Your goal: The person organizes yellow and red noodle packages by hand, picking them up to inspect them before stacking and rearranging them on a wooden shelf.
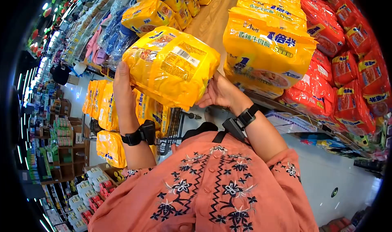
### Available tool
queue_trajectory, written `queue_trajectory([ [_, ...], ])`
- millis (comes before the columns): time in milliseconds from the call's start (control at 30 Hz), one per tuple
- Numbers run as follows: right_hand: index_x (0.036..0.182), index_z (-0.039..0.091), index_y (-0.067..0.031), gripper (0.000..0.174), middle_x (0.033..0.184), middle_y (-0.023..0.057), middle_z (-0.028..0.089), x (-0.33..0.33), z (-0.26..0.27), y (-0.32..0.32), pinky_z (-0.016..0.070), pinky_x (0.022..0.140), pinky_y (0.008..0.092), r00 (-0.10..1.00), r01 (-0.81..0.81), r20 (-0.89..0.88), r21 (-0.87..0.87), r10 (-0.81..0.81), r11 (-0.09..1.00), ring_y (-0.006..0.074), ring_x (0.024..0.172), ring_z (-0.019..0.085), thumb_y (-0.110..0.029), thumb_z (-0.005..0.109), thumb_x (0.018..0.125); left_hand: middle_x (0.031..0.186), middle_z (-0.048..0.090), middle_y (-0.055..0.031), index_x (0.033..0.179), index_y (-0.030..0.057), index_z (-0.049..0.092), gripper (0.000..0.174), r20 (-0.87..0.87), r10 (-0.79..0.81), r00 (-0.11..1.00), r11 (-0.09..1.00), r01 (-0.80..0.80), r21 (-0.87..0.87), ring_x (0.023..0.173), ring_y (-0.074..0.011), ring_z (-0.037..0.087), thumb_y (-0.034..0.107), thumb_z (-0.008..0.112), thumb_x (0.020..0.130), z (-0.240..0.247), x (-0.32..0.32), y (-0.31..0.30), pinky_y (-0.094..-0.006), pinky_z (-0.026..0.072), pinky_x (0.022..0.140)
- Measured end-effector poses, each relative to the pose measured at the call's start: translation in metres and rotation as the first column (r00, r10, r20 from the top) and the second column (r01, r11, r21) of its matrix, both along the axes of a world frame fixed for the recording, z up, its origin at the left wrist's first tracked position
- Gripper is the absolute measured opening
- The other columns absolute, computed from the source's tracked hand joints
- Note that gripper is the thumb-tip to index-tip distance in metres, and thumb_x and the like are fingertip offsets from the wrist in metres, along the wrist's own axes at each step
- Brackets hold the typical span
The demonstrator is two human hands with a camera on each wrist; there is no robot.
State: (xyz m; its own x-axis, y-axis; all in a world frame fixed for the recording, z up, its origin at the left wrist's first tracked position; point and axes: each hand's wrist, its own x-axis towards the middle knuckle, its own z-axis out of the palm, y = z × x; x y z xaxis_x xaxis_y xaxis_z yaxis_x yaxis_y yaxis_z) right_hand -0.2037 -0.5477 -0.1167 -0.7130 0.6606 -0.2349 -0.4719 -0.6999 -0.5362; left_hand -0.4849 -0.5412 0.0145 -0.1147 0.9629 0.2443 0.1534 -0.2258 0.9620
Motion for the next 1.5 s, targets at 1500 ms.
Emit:
queue_trajectory([
  [1500, 0.143, 0.048, -0.0063, 0.050, 0.131, 0.0061, 0.061, -0.030, 0.021, 0.089, 0.0492, 0.096, 0.0282, 0.680, 0.554, 0.341, 0.341, -0.649, 0.760, 0.0129, 0.114, 0.060, -0.042, 0.038, 0.109, 0.130, 0.065, -0.0131, 0.133, 0.0011, 0.056, 0.039, 0.803, -0.016, 0.596, 0.842, 0.441, -0.310, 0.115, -0.0253, 0.065, 0.029, 0.048, 0.108, -0.139, -0.036, 0.186, -0.0401, 0.0550, 0.097],
])
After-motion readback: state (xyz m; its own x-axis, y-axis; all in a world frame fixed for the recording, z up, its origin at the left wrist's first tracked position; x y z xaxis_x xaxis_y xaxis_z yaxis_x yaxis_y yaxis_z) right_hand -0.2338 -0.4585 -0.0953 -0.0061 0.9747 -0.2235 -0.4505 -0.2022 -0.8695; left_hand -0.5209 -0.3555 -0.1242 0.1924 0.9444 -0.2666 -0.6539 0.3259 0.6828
